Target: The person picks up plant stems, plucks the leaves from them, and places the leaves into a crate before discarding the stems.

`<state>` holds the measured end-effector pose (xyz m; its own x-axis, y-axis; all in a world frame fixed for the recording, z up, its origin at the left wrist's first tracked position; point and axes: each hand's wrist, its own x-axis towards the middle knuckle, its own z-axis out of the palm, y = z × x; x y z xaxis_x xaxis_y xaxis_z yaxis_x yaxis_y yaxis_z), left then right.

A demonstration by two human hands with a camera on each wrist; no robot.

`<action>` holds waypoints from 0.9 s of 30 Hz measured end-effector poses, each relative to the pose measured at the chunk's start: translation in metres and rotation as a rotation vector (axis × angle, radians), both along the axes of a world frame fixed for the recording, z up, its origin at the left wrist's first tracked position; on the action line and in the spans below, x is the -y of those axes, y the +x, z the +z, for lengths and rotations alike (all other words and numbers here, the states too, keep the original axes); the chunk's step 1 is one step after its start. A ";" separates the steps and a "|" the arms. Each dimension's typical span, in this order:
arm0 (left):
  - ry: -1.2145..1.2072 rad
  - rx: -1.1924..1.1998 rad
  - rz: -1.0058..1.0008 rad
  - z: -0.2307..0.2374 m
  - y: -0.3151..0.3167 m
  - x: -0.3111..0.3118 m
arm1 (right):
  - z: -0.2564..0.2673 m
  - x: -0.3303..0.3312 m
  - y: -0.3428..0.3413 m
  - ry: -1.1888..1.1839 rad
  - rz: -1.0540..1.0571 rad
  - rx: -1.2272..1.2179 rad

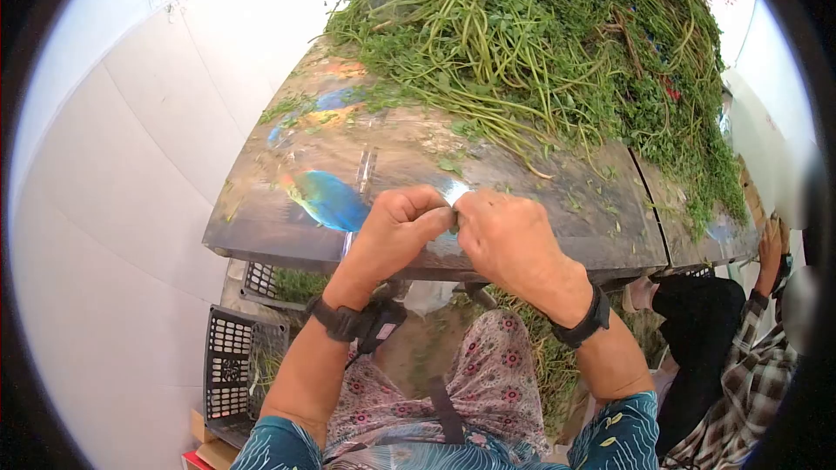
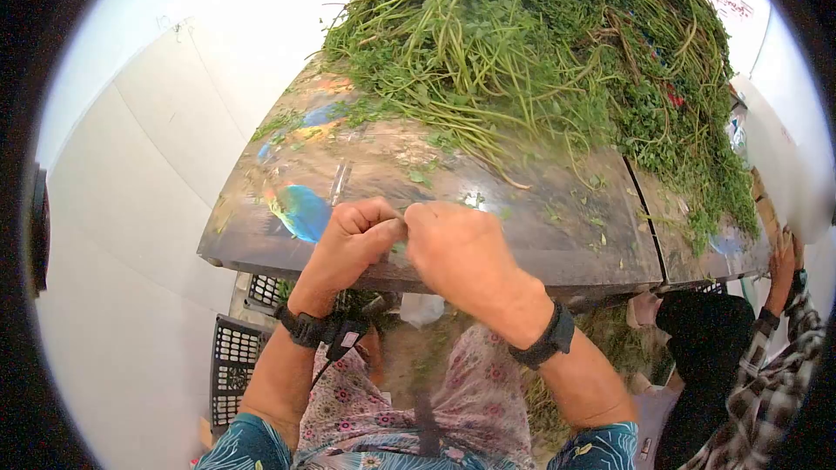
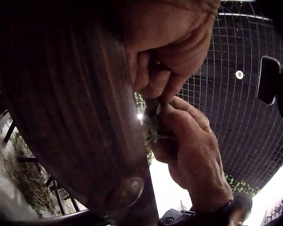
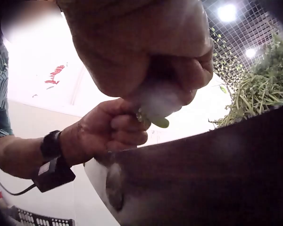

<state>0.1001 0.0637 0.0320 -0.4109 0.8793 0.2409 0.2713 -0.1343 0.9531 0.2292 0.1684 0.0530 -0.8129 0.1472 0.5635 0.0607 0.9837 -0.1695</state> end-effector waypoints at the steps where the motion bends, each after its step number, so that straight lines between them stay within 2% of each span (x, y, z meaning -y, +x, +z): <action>1: -0.006 0.000 0.002 0.001 0.000 0.001 | -0.001 -0.002 -0.002 -0.071 0.014 0.011; 3: -0.019 0.002 0.005 0.001 -0.001 0.002 | -0.005 -0.009 -0.004 -0.214 0.043 0.036; 6: -0.009 0.203 -0.048 0.001 -0.003 0.006 | -0.003 -0.014 -0.006 -0.844 0.111 0.065; 9: 0.028 0.332 -0.050 -0.003 -0.003 0.007 | -0.007 -0.023 -0.003 -1.792 0.214 -0.021; 11: 0.072 0.314 -0.052 -0.007 -0.004 0.004 | -0.007 -0.020 0.000 -1.838 0.212 0.000; 13: 0.097 0.286 -0.035 -0.009 -0.004 0.001 | -0.002 -0.011 -0.001 -1.869 0.185 0.001; 16: 0.088 0.230 0.027 -0.009 -0.003 0.000 | -0.009 -0.006 -0.005 -1.675 0.219 0.078; 19: 0.062 0.159 0.068 -0.008 -0.002 0.000 | -0.011 -0.006 -0.006 -1.442 0.130 0.099; 22: 0.072 0.059 0.091 -0.013 -0.003 -0.003 | -0.004 -0.008 -0.002 -0.928 0.057 0.130; 25: 0.087 -0.045 0.079 -0.015 -0.003 -0.004 | 0.001 -0.015 0.001 -0.446 0.142 0.050; 27: 0.076 -0.025 0.030 -0.011 -0.003 -0.001 | 0.005 -0.018 0.003 -0.530 0.140 0.103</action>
